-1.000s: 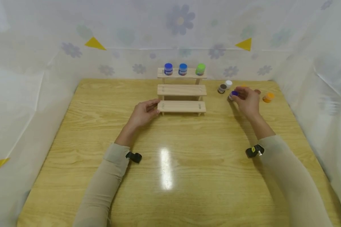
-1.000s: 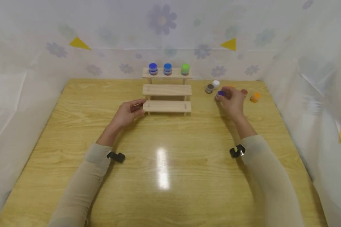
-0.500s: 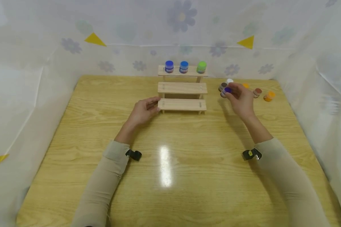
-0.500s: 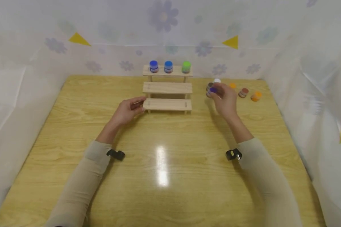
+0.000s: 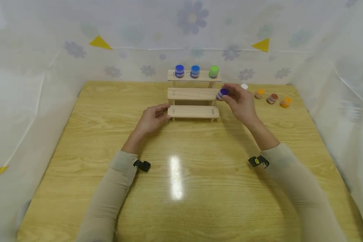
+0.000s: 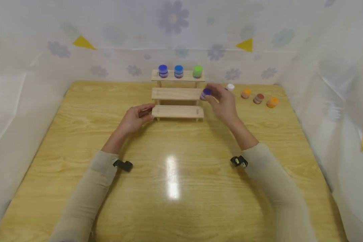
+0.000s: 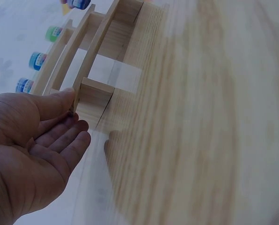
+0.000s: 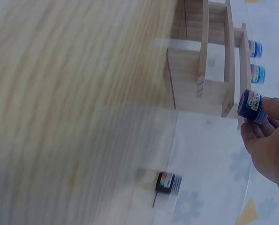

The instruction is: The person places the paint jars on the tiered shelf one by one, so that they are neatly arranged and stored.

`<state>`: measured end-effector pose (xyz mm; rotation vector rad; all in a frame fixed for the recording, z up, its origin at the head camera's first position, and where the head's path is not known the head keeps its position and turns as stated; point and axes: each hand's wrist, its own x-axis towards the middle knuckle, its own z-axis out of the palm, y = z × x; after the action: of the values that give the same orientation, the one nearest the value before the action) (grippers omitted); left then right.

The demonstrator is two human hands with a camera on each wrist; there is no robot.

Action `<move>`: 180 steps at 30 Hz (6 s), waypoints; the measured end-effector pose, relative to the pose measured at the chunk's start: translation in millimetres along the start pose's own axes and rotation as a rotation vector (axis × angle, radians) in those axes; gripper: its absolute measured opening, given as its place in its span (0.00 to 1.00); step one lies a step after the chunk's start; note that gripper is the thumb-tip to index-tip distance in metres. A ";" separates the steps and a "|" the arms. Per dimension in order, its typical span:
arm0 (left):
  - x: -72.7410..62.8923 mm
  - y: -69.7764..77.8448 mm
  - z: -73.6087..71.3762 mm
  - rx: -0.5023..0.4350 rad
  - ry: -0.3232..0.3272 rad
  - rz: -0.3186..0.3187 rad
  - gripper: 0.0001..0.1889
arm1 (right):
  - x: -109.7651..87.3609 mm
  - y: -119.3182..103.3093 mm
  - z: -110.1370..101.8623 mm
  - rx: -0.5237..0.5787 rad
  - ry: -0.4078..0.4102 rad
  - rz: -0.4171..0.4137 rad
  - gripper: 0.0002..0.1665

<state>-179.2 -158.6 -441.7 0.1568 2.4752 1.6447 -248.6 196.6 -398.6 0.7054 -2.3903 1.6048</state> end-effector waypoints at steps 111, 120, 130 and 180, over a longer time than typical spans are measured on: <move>0.2 -7.6 -1.5 -0.003 0.042 -0.010 0.27 | 24.1 87.5 -27.0 -0.021 0.239 0.507 0.31; -0.3 -7.6 -2.2 -0.019 0.028 -0.012 0.27 | 25.4 91.7 -25.6 -0.147 0.223 0.467 0.27; 0.0 -6.4 -1.8 -0.013 0.029 -0.013 0.27 | 26.6 93.5 -22.5 -0.186 0.190 0.426 0.26; 0.6 -1.3 -2.3 -0.032 0.039 -0.009 0.27 | 38.0 -11.8 59.8 0.040 0.015 0.075 0.21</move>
<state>-180.2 -161.0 -442.0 0.1114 2.4725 1.6983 -269.3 127.8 -397.8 0.6156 -2.4073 1.6845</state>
